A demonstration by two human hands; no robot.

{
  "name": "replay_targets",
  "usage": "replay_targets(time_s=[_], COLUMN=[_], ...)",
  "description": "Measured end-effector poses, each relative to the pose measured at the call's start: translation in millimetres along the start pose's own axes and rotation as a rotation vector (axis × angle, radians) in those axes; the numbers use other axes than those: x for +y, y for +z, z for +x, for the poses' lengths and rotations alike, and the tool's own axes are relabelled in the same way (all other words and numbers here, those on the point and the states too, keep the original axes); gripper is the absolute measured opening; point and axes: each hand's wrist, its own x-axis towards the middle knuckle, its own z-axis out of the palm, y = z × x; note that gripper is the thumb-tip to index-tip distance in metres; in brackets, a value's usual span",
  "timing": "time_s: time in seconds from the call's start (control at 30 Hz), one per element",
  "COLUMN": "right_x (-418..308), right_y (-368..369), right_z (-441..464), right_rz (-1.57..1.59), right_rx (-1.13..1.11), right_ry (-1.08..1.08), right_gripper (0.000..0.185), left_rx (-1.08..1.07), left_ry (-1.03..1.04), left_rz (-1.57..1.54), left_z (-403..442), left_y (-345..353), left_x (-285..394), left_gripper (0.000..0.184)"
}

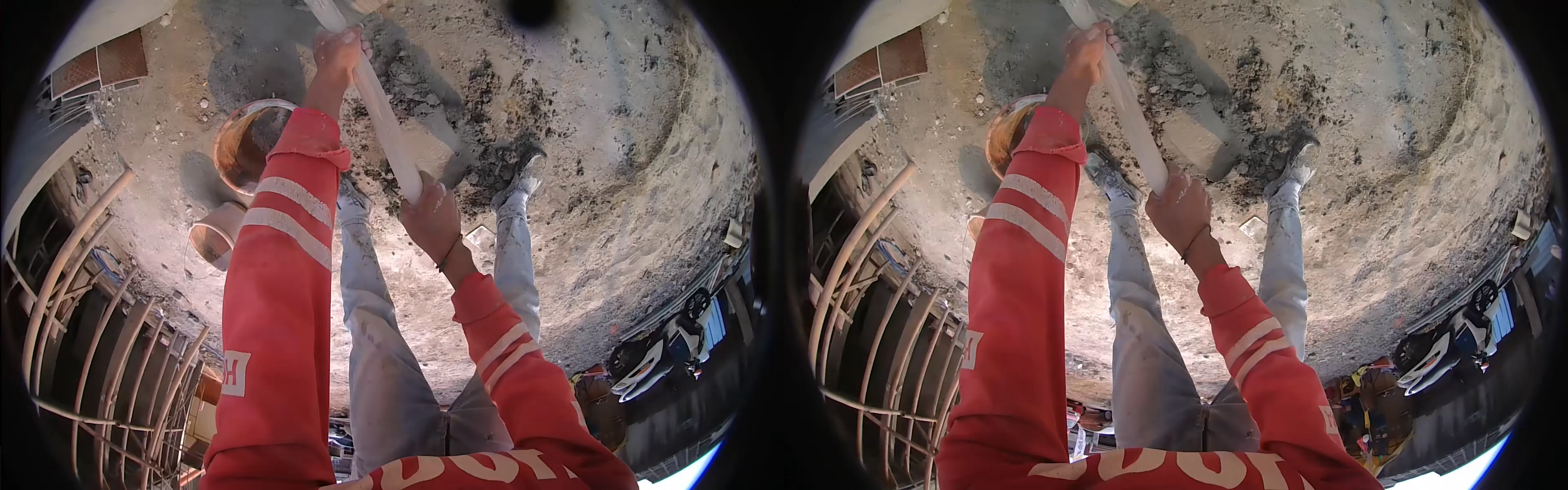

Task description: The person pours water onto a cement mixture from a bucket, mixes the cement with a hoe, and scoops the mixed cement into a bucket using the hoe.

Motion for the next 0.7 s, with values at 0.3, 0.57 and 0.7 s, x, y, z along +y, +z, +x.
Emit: replay_targets(time_s=[0.3, 0.57, 0.7], right_x=[23.8, 44.2, 46.0], right_y=[-28.6, -92.9, -144.7], right_z=[-56.6, -153.4, -139.3], right_rz=[0.011, -0.131, -0.108], right_rx=[-0.334, -0.591, -0.658], right_ry=[0.354, 0.590, 0.488], right_gripper=[0.052, 0.038, 0.037], left_rx=[0.127, -0.208, -0.027], left_ry=[0.218, -0.274, -0.739], left_rz=[0.470, 0.171, -0.212], left_z=[-45.0, -164.5, -185.2], left_y=[15.1, 9.7, 27.3], left_x=[-151.6, -308.5, -251.3], left_gripper=[0.033, 0.015, 0.011])
